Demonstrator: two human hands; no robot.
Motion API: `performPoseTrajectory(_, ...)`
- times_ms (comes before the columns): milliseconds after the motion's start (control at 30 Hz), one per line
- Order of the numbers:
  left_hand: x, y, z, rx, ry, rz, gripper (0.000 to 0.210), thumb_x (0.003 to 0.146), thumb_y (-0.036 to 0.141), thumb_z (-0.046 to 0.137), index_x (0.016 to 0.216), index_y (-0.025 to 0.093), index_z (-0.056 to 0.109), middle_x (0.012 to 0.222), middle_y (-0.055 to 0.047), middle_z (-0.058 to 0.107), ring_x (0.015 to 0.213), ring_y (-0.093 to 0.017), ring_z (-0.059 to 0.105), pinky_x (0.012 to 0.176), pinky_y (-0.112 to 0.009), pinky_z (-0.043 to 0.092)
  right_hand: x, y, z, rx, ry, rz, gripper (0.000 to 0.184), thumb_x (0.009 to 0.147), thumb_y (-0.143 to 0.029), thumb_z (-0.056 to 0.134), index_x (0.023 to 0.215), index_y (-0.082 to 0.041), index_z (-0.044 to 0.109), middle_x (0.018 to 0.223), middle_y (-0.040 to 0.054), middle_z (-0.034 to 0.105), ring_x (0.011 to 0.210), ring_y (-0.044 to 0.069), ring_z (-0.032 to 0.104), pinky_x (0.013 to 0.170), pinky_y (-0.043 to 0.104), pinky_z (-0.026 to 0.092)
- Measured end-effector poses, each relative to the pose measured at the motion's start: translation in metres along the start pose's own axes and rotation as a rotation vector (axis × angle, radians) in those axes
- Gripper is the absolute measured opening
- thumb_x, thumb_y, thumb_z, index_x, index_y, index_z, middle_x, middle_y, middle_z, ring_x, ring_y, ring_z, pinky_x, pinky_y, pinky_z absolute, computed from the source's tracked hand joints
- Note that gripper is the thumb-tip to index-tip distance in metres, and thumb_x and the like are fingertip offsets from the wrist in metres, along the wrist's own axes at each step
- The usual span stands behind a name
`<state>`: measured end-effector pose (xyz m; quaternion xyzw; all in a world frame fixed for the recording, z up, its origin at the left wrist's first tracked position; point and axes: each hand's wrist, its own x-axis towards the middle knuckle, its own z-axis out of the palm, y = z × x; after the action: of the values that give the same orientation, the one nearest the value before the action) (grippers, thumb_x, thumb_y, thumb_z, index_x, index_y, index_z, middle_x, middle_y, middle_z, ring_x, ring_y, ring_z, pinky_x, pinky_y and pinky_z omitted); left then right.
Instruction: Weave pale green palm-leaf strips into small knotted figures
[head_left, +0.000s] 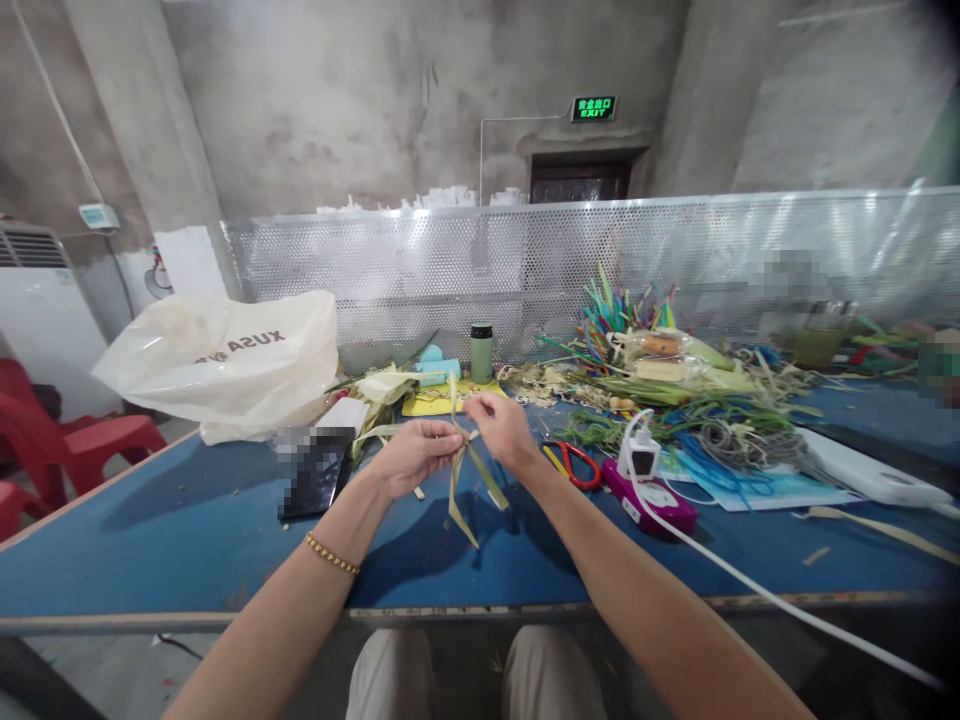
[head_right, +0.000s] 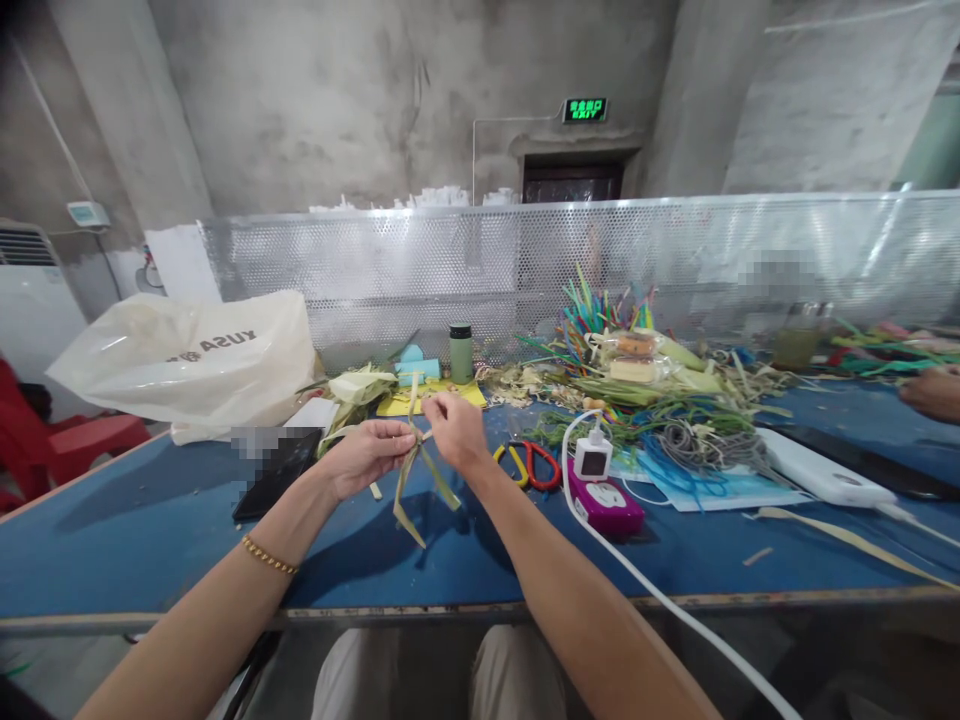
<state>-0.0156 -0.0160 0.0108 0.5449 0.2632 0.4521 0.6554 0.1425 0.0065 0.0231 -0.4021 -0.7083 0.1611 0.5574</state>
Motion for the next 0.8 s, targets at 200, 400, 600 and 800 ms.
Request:
performPoseTrajectory(200, 0.009, 0.003, -0.007, -0.12, 0.17, 0.139, 0.019, 0.056, 0.016, 0.081, 0.068, 0.008, 0.069, 0.064, -0.006, 0.065, 0.058, -0.009, 0.056, 0.063, -0.023, 0.045, 0.001, -0.003, -0.012, -0.097, -0.139, -0.008, 0.033, 0.082, -0.038, 0.053, 0.06, -0.016, 0.06, 0.058, 0.002, 0.057, 0.057, 0.014, 0.049, 0.056, 0.026, 0.032)
performPoseTrajectory(400, 0.008, 0.002, -0.007, 0.006, 0.161, 0.155, 0.022, 0.058, 0.024, 0.08, 0.069, 0.007, 0.071, 0.057, -0.004, 0.062, 0.051, -0.008, 0.051, 0.052, -0.022, 0.037, -0.005, -0.005, -0.006, 0.093, -0.283, -0.054, 0.016, 0.078, -0.027, 0.055, 0.067, -0.016, 0.059, 0.06, -0.0001, 0.057, 0.056, 0.012, 0.049, 0.055, 0.024, 0.036)
performPoseTrajectory(600, 0.008, 0.002, -0.005, 0.151, 0.175, 0.25, 0.025, 0.059, 0.026, 0.078, 0.075, 0.009, 0.072, 0.061, -0.005, 0.064, 0.054, -0.01, 0.052, 0.054, -0.023, 0.036, -0.004, -0.008, -0.008, 0.101, -0.275, -0.029, 0.02, 0.078, -0.028, 0.055, 0.063, -0.016, 0.056, 0.057, 0.0002, 0.056, 0.054, 0.012, 0.049, 0.054, 0.024, 0.038)
performPoseTrajectory(800, 0.006, 0.003, -0.002, 0.125, 0.171, 0.257, 0.021, 0.063, 0.027, 0.075, 0.072, 0.009, 0.071, 0.058, -0.005, 0.062, 0.053, -0.009, 0.051, 0.053, -0.023, 0.036, -0.005, -0.015, -0.01, 0.166, -0.238, 0.09, 0.024, 0.076, -0.035, 0.059, 0.061, -0.016, 0.055, 0.052, -0.0002, 0.054, 0.05, 0.012, 0.05, 0.051, 0.024, 0.038)
